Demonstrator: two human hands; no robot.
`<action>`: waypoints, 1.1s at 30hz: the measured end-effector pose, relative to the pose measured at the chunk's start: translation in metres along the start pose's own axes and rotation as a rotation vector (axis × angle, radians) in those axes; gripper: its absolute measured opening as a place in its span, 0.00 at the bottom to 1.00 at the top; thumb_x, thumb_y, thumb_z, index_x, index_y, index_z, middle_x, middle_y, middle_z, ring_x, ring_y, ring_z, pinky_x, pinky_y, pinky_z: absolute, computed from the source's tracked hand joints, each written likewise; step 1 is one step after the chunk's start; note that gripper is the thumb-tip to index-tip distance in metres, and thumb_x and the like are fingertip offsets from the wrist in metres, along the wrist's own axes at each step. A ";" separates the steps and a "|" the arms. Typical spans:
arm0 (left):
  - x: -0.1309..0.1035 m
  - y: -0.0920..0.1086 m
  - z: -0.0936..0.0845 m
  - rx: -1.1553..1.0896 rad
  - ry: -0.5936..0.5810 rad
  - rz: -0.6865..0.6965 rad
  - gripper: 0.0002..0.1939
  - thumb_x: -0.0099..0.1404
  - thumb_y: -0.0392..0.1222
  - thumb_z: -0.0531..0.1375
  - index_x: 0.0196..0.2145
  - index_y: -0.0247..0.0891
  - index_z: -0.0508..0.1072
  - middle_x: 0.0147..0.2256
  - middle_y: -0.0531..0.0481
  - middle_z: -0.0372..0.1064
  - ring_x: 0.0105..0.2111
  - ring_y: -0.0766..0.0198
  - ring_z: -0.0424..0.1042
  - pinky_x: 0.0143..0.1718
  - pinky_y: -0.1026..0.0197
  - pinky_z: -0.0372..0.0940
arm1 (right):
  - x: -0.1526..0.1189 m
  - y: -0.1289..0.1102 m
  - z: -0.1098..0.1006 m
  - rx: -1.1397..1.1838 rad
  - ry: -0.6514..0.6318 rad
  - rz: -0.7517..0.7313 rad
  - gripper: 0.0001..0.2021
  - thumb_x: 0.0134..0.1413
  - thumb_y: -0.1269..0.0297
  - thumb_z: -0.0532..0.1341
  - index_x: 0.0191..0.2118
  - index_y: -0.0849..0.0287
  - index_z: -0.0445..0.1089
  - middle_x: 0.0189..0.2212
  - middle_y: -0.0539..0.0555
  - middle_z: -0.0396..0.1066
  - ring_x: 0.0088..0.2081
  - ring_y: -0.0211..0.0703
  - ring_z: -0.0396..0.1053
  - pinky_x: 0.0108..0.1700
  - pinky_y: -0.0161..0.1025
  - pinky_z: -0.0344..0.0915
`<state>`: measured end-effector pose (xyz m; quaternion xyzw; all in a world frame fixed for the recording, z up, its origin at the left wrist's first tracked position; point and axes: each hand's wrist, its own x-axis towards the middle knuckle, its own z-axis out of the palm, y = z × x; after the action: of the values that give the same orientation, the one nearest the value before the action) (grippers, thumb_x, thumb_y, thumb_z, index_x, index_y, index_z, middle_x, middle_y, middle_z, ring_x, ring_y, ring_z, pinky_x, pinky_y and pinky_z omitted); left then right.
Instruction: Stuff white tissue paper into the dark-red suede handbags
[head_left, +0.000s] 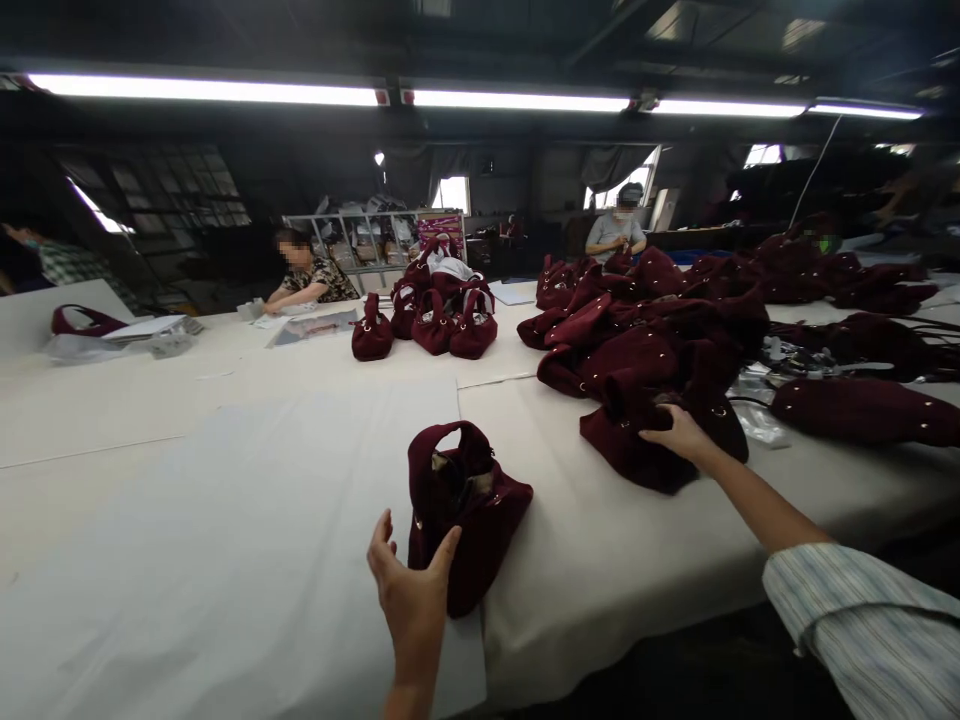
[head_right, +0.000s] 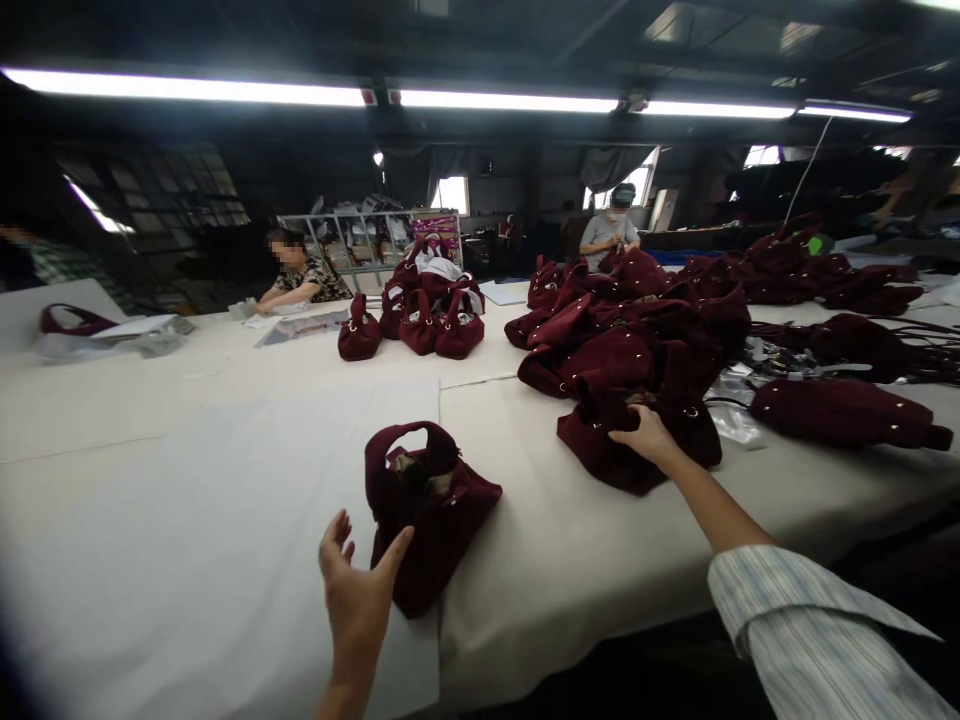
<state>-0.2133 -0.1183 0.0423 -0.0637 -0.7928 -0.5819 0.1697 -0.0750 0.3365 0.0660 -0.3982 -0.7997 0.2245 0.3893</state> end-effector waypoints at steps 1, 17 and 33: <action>0.009 -0.007 0.000 -0.031 -0.104 -0.121 0.47 0.53 0.58 0.70 0.63 0.39 0.56 0.61 0.33 0.57 0.60 0.43 0.62 0.59 0.38 0.62 | -0.007 0.001 0.009 -0.005 -0.009 0.014 0.28 0.29 0.64 0.72 0.44 0.63 0.72 0.44 0.63 0.73 0.43 0.56 0.72 0.46 0.48 0.70; -0.015 0.040 0.059 -0.183 -0.489 0.330 0.19 0.61 0.36 0.58 0.51 0.43 0.71 0.46 0.50 0.75 0.45 0.57 0.75 0.50 0.55 0.69 | -0.147 -0.145 0.048 0.636 -0.714 0.071 0.47 0.44 0.55 0.71 0.68 0.62 0.51 0.54 0.63 0.71 0.53 0.55 0.71 0.52 0.46 0.71; 0.001 0.050 0.104 -0.196 -0.515 0.356 0.27 0.51 0.22 0.53 0.45 0.45 0.70 0.47 0.54 0.75 0.47 0.60 0.73 0.49 0.60 0.65 | -0.127 -0.086 0.009 0.205 -0.057 -0.119 0.19 0.54 0.65 0.57 0.52 0.52 0.72 0.51 0.53 0.74 0.53 0.50 0.70 0.57 0.45 0.64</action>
<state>-0.2194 -0.0041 0.0598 -0.3624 -0.7264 -0.5814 0.0559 -0.0734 0.1833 0.0620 -0.3016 -0.8054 0.2930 0.4177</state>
